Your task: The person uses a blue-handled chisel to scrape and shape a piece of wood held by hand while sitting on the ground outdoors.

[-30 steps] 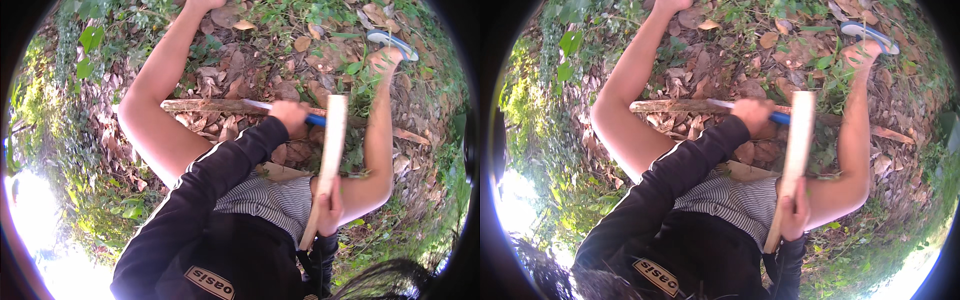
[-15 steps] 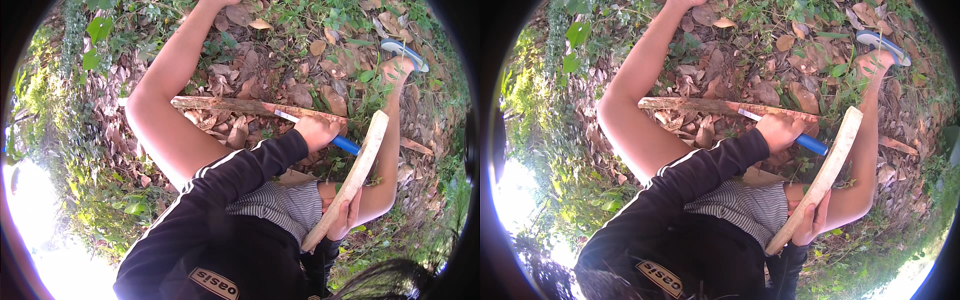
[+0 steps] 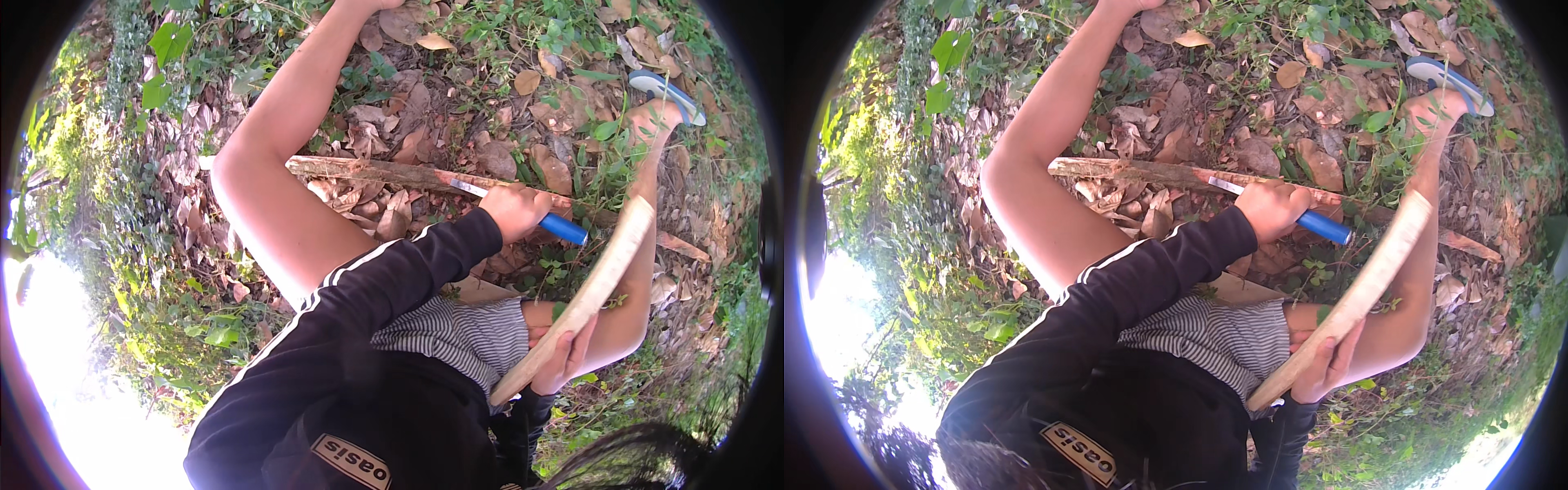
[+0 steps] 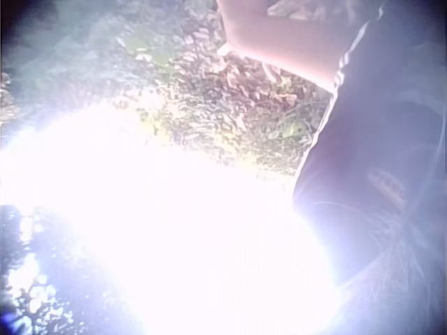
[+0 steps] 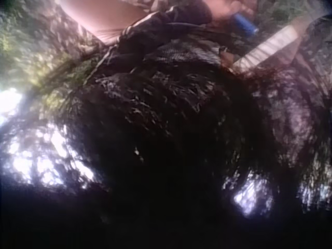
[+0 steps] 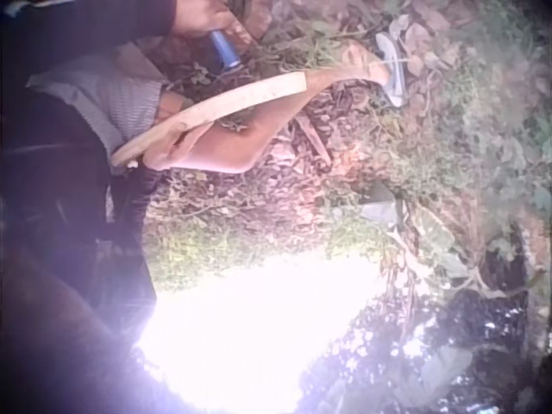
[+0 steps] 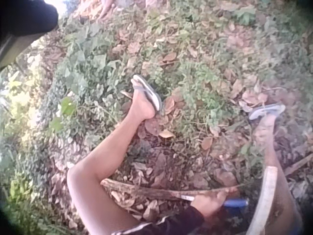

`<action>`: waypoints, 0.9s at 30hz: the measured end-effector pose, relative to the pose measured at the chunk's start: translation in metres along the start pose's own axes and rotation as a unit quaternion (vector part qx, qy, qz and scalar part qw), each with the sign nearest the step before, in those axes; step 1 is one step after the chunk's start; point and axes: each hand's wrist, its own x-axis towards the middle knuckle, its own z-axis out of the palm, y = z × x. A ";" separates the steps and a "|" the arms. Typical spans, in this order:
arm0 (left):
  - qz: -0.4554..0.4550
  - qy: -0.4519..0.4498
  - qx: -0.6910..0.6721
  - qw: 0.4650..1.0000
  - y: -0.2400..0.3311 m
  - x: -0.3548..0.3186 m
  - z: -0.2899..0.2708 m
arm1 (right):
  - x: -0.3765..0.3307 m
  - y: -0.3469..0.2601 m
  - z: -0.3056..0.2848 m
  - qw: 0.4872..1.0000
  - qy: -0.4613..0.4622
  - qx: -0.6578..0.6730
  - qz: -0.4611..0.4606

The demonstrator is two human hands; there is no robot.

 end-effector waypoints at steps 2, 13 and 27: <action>-0.020 -0.023 0.001 1.000 -0.005 -0.003 -0.007 | -0.003 -0.001 -0.008 0.994 -0.100 -0.050 0.012; -0.081 -0.058 0.010 0.995 -0.011 0.011 -0.017 | 0.003 0.009 -0.011 0.998 -0.025 0.054 0.010; -0.085 -0.138 0.093 0.982 -0.021 -0.001 -0.017 | 0.005 0.002 -0.008 0.994 -0.056 -0.049 0.078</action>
